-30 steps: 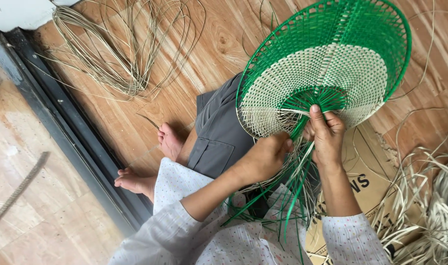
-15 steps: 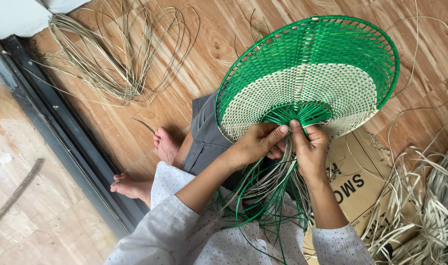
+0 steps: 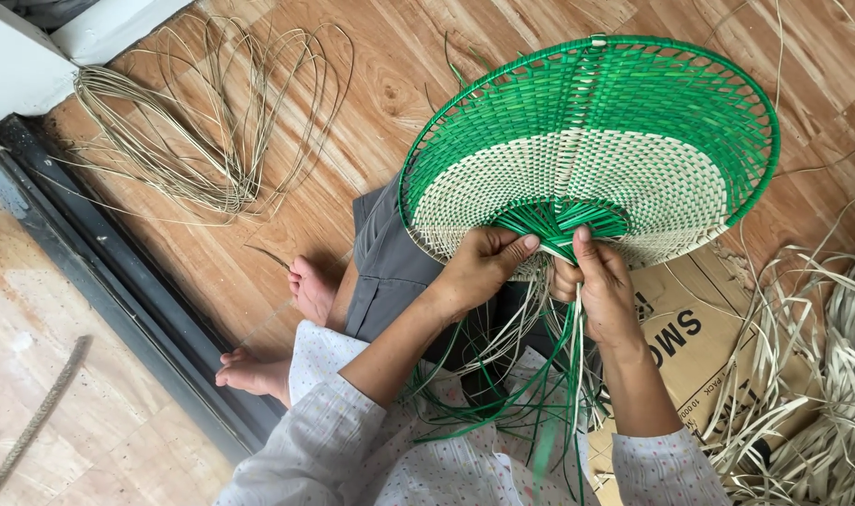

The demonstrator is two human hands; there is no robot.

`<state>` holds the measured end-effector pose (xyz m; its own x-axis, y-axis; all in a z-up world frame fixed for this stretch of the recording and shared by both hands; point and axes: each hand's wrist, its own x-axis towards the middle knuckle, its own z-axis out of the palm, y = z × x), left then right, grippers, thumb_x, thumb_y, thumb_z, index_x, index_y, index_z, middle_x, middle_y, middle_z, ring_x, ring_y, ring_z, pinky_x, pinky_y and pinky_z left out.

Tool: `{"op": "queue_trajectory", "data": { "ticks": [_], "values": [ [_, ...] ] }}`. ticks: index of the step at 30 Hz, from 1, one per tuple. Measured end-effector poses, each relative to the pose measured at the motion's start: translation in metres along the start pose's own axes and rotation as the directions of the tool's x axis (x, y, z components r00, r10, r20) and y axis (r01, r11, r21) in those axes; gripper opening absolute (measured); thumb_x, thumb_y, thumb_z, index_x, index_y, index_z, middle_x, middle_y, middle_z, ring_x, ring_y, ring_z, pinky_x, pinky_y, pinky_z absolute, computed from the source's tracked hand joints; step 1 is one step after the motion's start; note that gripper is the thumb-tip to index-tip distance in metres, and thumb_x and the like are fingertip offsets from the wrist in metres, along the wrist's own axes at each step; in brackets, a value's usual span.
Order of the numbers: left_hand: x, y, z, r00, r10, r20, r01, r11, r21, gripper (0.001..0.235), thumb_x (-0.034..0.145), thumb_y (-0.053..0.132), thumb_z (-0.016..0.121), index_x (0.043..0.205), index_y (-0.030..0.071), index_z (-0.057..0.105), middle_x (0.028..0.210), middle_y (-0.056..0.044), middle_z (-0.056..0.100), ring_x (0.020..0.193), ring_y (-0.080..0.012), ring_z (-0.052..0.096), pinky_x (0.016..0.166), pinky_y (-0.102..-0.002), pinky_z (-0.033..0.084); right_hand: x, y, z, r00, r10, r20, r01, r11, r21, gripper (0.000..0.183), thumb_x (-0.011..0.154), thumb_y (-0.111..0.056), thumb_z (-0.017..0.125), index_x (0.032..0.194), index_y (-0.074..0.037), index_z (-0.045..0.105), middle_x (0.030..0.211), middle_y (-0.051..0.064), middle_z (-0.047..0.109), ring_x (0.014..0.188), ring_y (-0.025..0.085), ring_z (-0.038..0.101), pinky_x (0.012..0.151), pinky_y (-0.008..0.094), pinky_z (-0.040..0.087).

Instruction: The person sits on the floor and weaves green and natural-colored plastic strips into a round basket. They interlace the strips by hand, working on the rim and sides of the basket.

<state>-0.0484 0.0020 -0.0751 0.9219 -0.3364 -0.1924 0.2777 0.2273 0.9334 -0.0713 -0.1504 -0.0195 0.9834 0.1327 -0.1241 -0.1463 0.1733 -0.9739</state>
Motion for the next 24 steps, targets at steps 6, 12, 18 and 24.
{"op": "queue_trajectory", "data": {
  "ticks": [6, 12, 18, 24],
  "values": [
    [-0.011, -0.007, 0.029, 0.986, 0.02, -0.165, -0.064, 0.961, -0.267, 0.032, 0.102, 0.021, 0.06, 0.072, 0.01, 0.058, 0.043, 0.007, 0.037, 0.038, -0.001, 0.031, 0.038, -0.017, 0.023, 0.005, 0.012, -0.006, 0.998, 0.02, -0.062, -0.014, 0.996, 0.088, 0.046, 0.113, -0.026, 0.045, 0.069, -0.019, 0.037, 0.059, -0.008, 0.015, 0.046, 0.001, 0.016, 0.038, 0.017, 0.019],
    [-0.029, 0.004, 0.046, 0.973, -0.019, -0.231, -0.098, 0.868, -0.486, 0.027, 0.11, 0.018, 0.049, 0.087, 0.007, 0.059, 0.049, 0.007, 0.03, 0.038, -0.0016, 0.026, 0.038, -0.016, 0.024, 0.008, 0.019, -0.011, 0.996, -0.001, -0.092, 0.0, 1.0, -0.008, 0.047, 0.113, -0.025, 0.045, 0.067, -0.018, 0.037, 0.058, -0.007, 0.016, 0.046, 0.002, 0.017, 0.038, 0.016, 0.018],
    [-0.022, -0.01, 0.044, 0.968, -0.028, -0.25, -0.097, 0.875, -0.475, 0.032, 0.106, 0.02, 0.057, 0.078, 0.008, 0.065, 0.043, 0.006, 0.033, 0.035, -0.002, 0.028, 0.037, -0.017, 0.024, 0.005, 0.013, -0.012, 0.997, -0.07, -0.034, 0.064, 0.987, -0.149, 0.05, 0.113, -0.022, 0.044, 0.064, -0.017, 0.037, 0.057, -0.006, 0.017, 0.048, 0.004, 0.016, 0.04, 0.016, 0.019],
    [-0.001, -0.046, 0.032, 0.971, 0.039, -0.234, -0.122, 0.929, -0.348, 0.03, 0.101, 0.02, 0.064, 0.072, 0.01, 0.067, 0.043, 0.009, 0.035, 0.041, 0.0015, 0.028, 0.042, -0.015, 0.02, 0.002, 0.003, -0.016, 0.998, -0.054, 0.044, 0.064, 0.96, -0.274, 0.051, 0.111, -0.017, 0.049, 0.06, -0.015, 0.04, 0.056, -0.008, 0.02, 0.049, 0.002, 0.016, 0.04, 0.015, 0.019]
  ]
}}
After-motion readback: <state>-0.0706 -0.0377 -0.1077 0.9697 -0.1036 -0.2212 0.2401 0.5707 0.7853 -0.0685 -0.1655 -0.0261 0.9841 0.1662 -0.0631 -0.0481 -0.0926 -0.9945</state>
